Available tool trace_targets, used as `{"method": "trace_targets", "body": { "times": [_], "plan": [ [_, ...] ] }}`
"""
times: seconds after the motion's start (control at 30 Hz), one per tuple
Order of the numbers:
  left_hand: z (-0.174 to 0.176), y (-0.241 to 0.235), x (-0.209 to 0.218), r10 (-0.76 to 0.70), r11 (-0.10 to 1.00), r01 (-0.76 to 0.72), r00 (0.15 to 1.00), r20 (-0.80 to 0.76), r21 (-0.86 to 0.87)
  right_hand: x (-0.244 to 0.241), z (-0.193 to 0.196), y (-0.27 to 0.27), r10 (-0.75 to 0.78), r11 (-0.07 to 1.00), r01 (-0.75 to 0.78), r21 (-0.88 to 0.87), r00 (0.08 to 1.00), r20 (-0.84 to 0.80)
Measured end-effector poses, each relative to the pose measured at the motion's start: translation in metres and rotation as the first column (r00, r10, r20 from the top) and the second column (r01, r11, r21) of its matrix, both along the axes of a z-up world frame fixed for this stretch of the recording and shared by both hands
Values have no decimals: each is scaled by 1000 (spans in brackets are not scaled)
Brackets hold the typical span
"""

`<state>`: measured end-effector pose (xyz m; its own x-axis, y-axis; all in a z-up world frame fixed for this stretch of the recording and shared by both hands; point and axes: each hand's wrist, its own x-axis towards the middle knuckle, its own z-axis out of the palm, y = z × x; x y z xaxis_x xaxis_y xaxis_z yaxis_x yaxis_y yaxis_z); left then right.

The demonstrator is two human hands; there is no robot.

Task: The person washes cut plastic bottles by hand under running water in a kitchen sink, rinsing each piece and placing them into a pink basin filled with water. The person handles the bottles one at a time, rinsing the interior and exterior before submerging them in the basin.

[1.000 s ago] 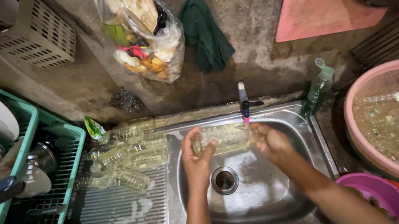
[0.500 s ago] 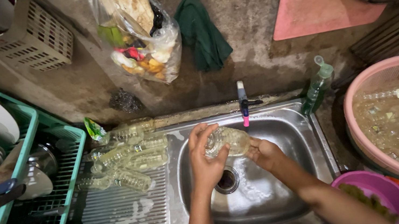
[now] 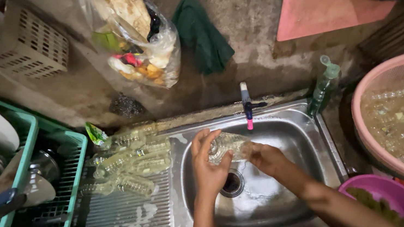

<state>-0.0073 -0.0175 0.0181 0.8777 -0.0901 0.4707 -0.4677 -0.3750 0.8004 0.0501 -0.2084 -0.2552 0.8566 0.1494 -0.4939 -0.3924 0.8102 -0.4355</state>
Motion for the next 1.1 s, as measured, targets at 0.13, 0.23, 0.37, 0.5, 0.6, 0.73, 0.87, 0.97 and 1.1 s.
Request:
{"method": "trace_targets", "body": {
  "times": [0.13, 0.23, 0.37, 0.5, 0.6, 0.73, 0.87, 0.97, 1.1],
  "plan": [
    [-18, 3, 10, 11, 999, -10, 1000, -27, 51, -7, 4, 0, 15, 947, -32, -319, 998, -56],
    [-46, 3, 25, 39, 996, -23, 981, -188, 86, -9, 31, -8, 60, 317, 351, -881, 920, 388],
    [-105, -20, 49, 24, 1000, -29, 853, -521, -2, 15, 79, -33, 264, -284, 614, -737, 789, 555],
    [-168, -47, 69, -41, 976, 106, 947, -319, 189, 52, 97, -58, 410, -347, 773, -531, 634, 656],
    [-204, -60, 86, -67, 960, 151, 941, -333, 233, 66, 83, -63, 482, -363, 646, -671, 747, 458],
    [-235, -71, 101, -31, 972, 114, 929, -370, 206, 68, 63, -58, 463, -472, 466, -748, 853, 240],
    [-260, -80, 112, -49, 974, 126, 929, -366, 189, 61, 62, -44, 373, -418, 412, -810, 891, 260],
    [-282, -88, 122, -1, 976, 65, 957, -290, 209, 55, 75, -41, 386, -407, 450, -795, 874, 296],
    [-310, -83, 135, -70, 997, 76, 970, -232, 18, 47, 87, -37, 365, -347, 479, -806, 861, 354]
  ]
}}
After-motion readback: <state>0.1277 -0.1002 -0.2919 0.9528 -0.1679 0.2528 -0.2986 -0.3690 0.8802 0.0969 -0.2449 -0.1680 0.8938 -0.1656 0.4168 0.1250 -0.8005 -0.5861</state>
